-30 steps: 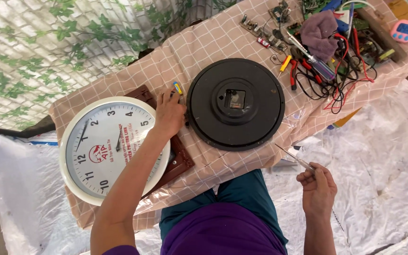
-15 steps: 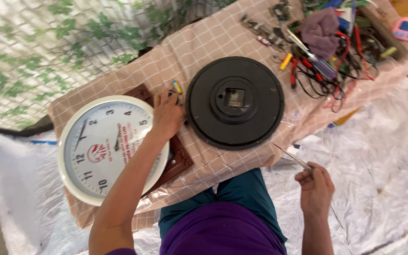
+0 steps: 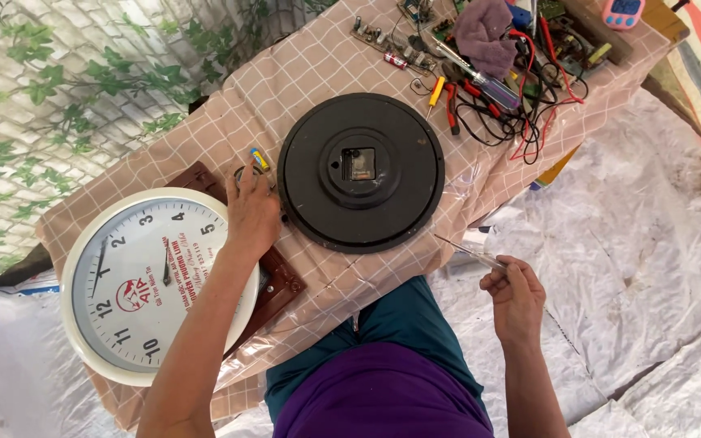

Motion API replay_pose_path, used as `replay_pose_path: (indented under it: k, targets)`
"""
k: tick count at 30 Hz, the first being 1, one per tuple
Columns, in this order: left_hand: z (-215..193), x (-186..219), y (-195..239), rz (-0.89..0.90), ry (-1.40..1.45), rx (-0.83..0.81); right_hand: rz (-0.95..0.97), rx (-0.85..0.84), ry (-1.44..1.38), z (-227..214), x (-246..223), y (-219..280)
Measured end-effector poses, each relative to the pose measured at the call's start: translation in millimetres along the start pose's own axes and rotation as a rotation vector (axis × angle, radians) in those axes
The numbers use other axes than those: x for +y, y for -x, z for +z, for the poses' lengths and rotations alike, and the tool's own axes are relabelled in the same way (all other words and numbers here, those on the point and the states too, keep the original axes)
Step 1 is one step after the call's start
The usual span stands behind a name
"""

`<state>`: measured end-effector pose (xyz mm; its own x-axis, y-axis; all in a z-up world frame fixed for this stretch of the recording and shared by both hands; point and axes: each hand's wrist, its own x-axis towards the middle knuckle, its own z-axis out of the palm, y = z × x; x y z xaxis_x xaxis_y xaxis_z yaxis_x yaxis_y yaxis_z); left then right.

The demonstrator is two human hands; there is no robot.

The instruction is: The person works on the back of a wall clock, using a screwdriver to remove screws and a small tool to adjust the internal mechanism. They handle a battery and a roll of black tape, placing them on the table, and repeatedly manipulate the clock's backplate and internal components.

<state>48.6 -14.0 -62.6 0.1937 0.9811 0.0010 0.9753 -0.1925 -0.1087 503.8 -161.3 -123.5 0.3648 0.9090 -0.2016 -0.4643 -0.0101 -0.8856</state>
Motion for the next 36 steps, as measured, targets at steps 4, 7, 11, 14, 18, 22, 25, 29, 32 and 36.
replay_pose_path:
  k: [4,7,11,14,18,22,25,29,32,36]
  targets:
    - [14,-2,1,0.009,-0.016,-0.008,-0.012,-0.006,-0.010,-5,5,-1]
    - [15,-2,4,0.020,0.010,0.030,-0.026,0.000,-0.017,-5,5,1]
    - [18,-4,7,0.018,-0.008,0.039,-0.054,0.013,-0.027,-4,3,-1]
    - [14,0,10,0.018,-0.032,0.034,-0.080,0.036,-0.032,-2,-1,-2]
    - [7,5,12,-0.006,-0.057,0.044,-0.098,0.053,-0.049,1,-4,-4]
    - [3,4,15,-0.040,-0.045,0.031,-0.091,0.049,-0.051,-7,2,-8]
    - [-30,3,42,-0.042,-0.006,0.061,-0.074,0.108,0.078,-1,-5,-7]
    - [-71,-13,112,-0.195,0.178,0.358,-0.018,0.104,0.092,37,-22,-4]
    - [-90,-34,167,-0.357,0.239,0.610,-0.049,-0.036,0.112,70,-17,-3]
    - [-75,-69,244,-0.757,0.246,0.817,0.177,-0.132,0.358,154,-7,9]
